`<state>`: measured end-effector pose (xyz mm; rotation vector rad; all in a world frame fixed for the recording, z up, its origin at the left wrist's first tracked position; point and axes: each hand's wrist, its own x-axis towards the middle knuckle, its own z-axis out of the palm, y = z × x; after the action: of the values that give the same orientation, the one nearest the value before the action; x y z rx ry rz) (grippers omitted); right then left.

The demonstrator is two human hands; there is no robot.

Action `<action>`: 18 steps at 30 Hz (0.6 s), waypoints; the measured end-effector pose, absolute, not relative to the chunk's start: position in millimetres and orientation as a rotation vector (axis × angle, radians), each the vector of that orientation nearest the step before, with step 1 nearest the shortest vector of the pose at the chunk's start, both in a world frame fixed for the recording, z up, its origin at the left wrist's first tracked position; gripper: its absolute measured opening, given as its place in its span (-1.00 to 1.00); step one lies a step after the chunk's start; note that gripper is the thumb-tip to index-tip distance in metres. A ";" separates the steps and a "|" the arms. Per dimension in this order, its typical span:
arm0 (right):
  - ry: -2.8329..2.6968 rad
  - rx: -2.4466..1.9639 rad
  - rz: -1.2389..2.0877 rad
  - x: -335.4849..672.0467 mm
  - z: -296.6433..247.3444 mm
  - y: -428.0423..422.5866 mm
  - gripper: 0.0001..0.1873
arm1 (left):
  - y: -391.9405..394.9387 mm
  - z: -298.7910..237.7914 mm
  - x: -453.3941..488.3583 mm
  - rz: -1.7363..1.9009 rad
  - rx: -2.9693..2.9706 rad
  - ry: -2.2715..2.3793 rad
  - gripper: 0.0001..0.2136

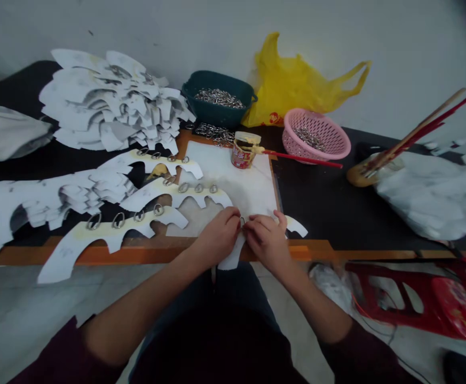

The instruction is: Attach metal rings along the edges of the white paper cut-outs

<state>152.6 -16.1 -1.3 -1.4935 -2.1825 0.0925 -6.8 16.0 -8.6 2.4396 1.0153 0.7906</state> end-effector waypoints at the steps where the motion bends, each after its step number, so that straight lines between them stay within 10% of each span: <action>1: -2.183 -1.497 0.086 151.8 -2.3 -16.1 -0.89 | 16.2 -8.4 -7.4 0.776 2.447 1.009 -0.87; 18: -2.210 -1.500 0.174 155.9 -2.9 -13.9 -0.84 | 26.1 -10.1 -14.6 0.609 2.589 0.889 -0.84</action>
<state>155.9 -13.9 -2.9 -1.4997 -2.2104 0.1741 -14.6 26.1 -10.1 2.5888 0.8885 0.6094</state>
